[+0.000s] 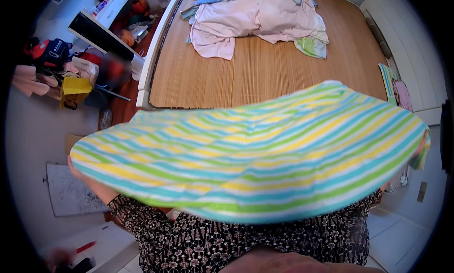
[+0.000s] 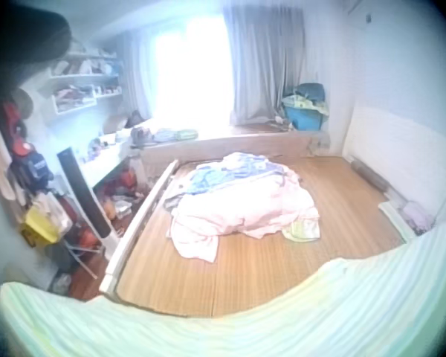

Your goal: The person puts a striped pillowcase onto a white pillow by hand, smoothing the fabric and tucking the pillow inside.

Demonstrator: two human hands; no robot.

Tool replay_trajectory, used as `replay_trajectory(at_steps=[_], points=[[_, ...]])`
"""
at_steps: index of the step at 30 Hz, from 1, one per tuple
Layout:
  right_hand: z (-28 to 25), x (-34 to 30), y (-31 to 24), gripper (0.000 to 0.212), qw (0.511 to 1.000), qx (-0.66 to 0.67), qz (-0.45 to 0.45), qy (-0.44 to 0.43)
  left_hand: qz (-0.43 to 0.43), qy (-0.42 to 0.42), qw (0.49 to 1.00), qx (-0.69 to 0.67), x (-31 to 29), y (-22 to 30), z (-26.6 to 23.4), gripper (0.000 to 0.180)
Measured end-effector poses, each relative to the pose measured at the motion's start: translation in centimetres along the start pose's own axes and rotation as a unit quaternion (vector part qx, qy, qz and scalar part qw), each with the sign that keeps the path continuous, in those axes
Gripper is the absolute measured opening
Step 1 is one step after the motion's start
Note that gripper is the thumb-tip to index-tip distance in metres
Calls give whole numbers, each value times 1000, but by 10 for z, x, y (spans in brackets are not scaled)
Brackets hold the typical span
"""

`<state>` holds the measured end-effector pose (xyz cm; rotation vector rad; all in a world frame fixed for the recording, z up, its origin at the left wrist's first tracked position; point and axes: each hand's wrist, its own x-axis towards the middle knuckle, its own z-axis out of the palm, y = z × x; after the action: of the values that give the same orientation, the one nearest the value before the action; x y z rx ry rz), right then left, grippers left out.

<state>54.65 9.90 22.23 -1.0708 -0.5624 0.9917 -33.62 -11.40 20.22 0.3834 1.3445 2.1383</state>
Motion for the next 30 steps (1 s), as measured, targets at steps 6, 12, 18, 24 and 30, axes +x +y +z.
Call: replay_trajectory(at_steps=[6, 12, 18, 24, 30], points=[[11, 83, -11, 55, 990, -17, -66, 127, 90, -6, 988, 123, 66, 2, 18, 33], [72, 278, 30, 38, 983, 51, -176, 7, 171, -83, 976, 103, 221, -51, 139, 35], [182, 201, 138, 51, 873, -391, -231, -179, 47, -211, 973, 86, 206, -153, 220, 57], [46, 58, 284, 43, 749, -593, -89, -283, 116, -12, 877, 466, 110, -348, 61, 41], [20, -5, 334, 38, 659, -655, -149, -338, -236, 140, 928, 252, 52, -389, 18, 36]])
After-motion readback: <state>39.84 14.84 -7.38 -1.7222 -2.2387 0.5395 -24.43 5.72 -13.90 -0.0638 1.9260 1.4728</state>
